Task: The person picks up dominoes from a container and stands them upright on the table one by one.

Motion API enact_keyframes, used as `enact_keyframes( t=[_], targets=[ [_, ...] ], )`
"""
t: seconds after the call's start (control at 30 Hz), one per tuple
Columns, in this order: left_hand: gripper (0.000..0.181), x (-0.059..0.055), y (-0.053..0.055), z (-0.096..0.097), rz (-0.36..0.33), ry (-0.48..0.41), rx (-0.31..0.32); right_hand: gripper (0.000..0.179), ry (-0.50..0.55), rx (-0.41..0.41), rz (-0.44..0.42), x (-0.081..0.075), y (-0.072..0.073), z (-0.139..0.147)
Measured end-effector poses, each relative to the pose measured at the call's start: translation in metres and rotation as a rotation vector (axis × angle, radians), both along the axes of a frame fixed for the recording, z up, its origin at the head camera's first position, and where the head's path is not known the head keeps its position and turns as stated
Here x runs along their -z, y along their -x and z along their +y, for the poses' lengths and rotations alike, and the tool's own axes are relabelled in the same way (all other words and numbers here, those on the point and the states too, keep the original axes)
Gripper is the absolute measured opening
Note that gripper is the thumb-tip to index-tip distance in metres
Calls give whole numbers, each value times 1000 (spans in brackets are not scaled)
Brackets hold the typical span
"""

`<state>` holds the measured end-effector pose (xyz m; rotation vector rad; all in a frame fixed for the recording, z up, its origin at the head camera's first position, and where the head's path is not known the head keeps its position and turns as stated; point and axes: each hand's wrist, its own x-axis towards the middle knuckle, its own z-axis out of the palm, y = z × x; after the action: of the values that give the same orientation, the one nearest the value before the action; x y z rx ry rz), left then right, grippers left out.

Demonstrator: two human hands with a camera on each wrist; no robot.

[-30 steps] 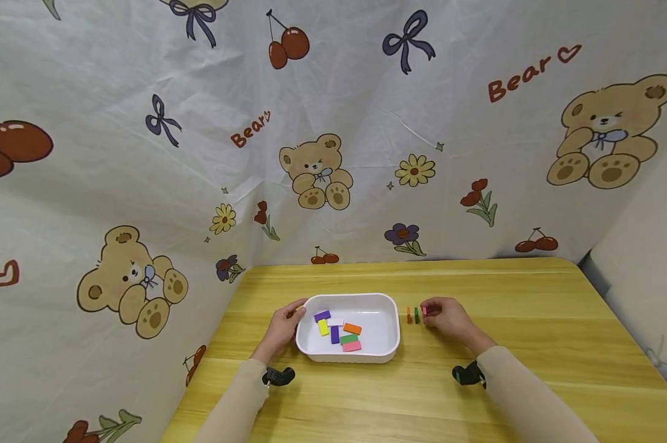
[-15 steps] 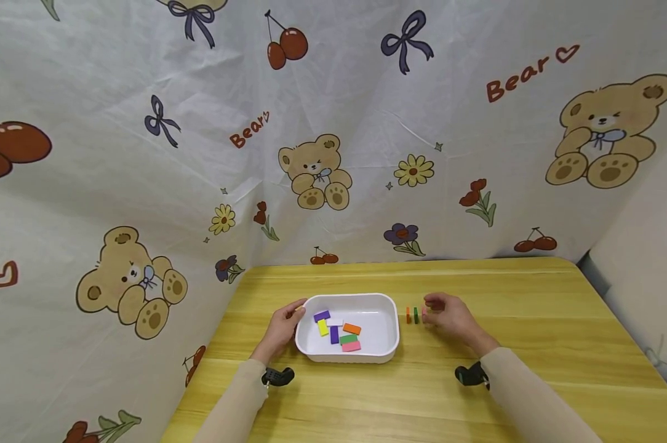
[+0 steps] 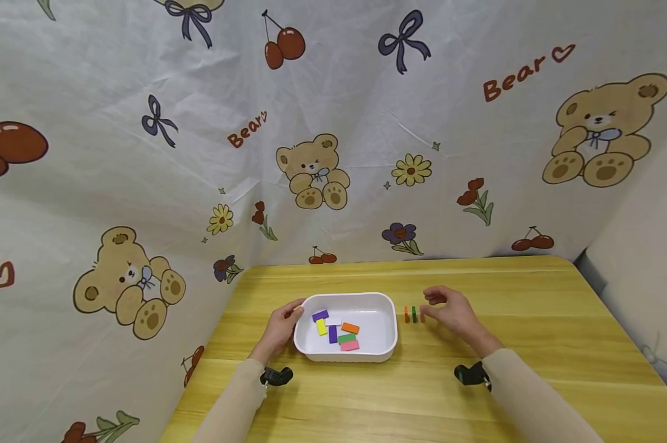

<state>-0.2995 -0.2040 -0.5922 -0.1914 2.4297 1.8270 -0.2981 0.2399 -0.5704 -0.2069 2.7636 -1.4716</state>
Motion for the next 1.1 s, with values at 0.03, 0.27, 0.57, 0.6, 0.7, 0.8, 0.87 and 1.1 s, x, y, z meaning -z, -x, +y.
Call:
enact_keyframes(
  t=[0.03,0.27,0.57,0.6,0.7,0.8,0.87,1.1],
  targets=[
    [39,0,0,0,-2,0,0,46,1,4,5,0,0,-1],
    [39,1,0,-2,4,-9,5,34,8,18,33,-5,-6,-10],
    [39,1,0,-1,-8,-24,1,36,97,-21,38,-10,-10,-24],
    [39,1,0,-1,-9,-25,0,35,99,-22,36,-11,-10,-26],
    [39,1,1,-1,-12,-30,-2,35,97,-28,22,-12,-10,-30],
    [39,1,1,-1,-11,-34,-6,33,102,-32,5,-13,-9,-34],
    [39,0,0,0,-9,-36,-6,31,108,-38,0,-14,-8,-36],
    [40,0,0,0,-9,-44,6,32,123,-60,-11,-19,-7,-48]
  ],
)
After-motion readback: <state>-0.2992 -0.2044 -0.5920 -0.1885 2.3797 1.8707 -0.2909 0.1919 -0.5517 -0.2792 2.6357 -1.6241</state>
